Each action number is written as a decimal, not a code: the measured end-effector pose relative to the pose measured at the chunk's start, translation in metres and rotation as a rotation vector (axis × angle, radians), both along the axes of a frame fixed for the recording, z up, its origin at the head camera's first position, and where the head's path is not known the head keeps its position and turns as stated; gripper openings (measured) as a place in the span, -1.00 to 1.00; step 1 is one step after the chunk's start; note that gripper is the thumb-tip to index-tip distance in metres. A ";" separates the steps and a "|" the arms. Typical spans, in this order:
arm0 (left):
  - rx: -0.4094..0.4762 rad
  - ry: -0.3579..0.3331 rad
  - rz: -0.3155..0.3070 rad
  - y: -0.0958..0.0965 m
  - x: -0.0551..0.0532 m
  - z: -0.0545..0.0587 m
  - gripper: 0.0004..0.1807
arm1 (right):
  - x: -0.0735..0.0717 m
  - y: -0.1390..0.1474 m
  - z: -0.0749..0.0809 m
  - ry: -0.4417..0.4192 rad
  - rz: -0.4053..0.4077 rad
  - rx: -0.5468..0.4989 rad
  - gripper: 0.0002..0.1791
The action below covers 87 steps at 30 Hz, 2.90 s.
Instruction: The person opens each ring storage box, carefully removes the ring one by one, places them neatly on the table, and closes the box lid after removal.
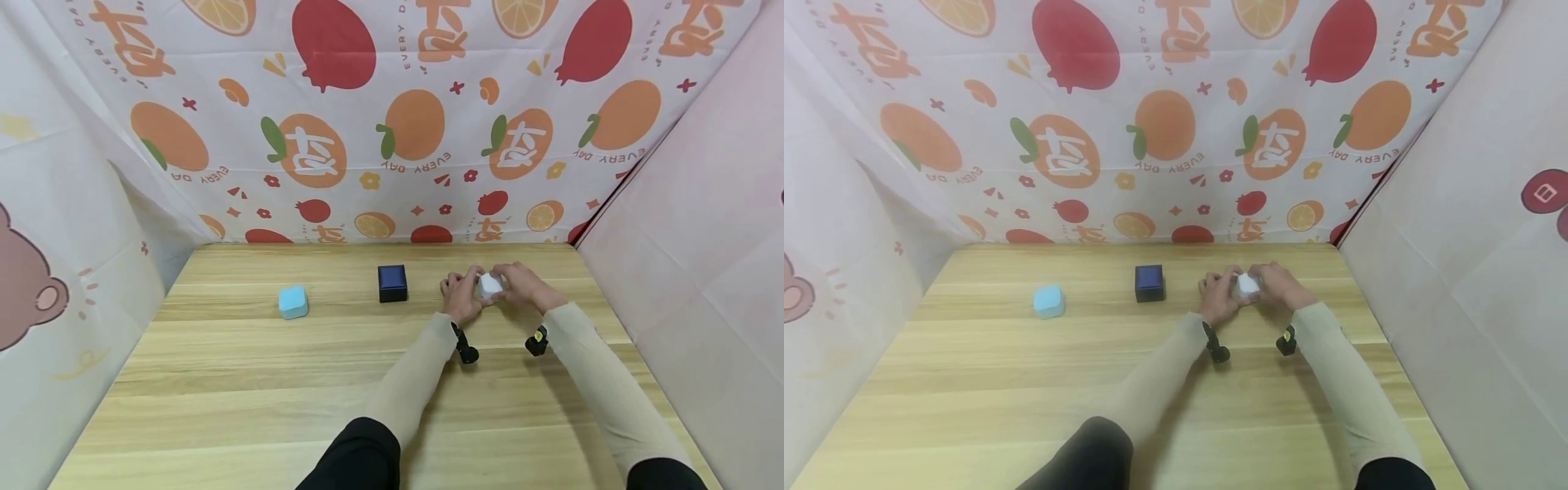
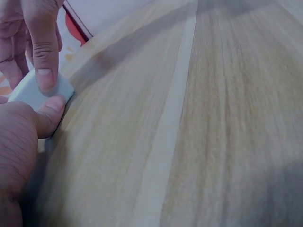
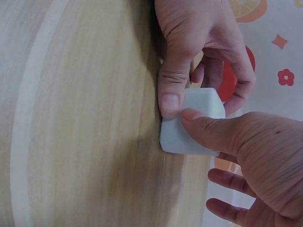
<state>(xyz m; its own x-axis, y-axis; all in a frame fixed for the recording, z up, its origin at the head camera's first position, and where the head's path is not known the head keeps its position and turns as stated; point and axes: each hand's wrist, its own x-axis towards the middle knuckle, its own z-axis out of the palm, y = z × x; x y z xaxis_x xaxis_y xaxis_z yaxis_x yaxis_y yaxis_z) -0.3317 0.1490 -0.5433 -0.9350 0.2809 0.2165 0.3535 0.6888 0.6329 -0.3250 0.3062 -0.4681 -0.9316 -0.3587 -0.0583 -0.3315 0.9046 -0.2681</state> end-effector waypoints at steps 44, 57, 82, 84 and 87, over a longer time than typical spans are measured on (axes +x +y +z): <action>-0.031 0.067 0.003 -0.004 0.004 0.000 -0.33 | -0.002 0.000 0.002 -0.048 -0.038 -0.012 -0.51; -0.056 0.064 0.011 -0.004 0.003 0.000 -0.34 | -0.004 -0.001 0.008 -0.086 -0.007 -0.058 -0.60; -0.050 0.062 0.008 -0.002 0.003 -0.004 -0.29 | -0.015 0.001 0.020 -0.251 0.006 -0.010 -0.72; -0.048 0.074 0.011 -0.001 0.002 -0.005 -0.28 | -0.016 0.001 0.021 -0.241 0.008 0.002 -0.72; -0.055 0.076 0.013 -0.001 0.002 -0.007 -0.28 | -0.017 0.000 0.023 -0.248 0.008 0.012 -0.72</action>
